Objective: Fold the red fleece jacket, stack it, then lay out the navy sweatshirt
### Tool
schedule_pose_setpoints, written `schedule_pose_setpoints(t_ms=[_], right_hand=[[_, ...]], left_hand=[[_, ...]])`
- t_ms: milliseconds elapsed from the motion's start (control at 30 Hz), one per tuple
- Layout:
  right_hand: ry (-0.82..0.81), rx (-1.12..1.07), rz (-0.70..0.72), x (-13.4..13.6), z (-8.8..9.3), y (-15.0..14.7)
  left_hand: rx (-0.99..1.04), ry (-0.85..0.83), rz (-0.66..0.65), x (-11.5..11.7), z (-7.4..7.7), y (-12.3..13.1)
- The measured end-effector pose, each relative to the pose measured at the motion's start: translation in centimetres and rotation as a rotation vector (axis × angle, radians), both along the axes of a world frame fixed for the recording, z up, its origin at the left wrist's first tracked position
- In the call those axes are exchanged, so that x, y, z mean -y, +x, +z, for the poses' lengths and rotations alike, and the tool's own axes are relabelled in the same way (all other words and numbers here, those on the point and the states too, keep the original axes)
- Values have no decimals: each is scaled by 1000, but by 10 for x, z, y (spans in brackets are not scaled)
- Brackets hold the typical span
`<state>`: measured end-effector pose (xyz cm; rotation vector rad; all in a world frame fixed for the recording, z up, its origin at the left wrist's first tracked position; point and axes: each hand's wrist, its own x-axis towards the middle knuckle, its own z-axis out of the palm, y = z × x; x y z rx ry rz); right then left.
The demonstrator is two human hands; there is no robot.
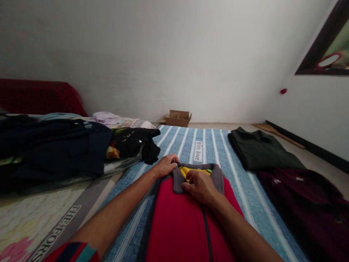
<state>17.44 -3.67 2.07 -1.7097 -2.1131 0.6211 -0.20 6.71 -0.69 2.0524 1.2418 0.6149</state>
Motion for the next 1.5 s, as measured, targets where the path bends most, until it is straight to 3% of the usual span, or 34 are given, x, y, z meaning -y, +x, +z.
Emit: schedule_pose_setpoints(t_ms=[167,300,467,600,800,933,1133,1233,1500], right_hand=[[83,77,49,2,5,-2],[222,82,98,13,15,-2],[385,46,-26,33,17,22],[357,33,-207,47,2,52],[290,-48,-79,56,-22,58],[296,-67,-79,55,-27,54],[306,-115,-61,57,-30,58],[319,-115,-42,56,-31,59],[353,-122,-14,51,-40,59]], left_hand=[[-244,146,41,9,10,2],[-318,234,57,16,26,-1],[-419,326,36,42,41,0],[-484,304,20,68,31,6],[-645,187,-29,82,5,14],[-712,175,-28,83,10,18],[-740,302,-36,91,24,29],[-727,323,20,90,20,36],[-763,289,1,84,7,44]])
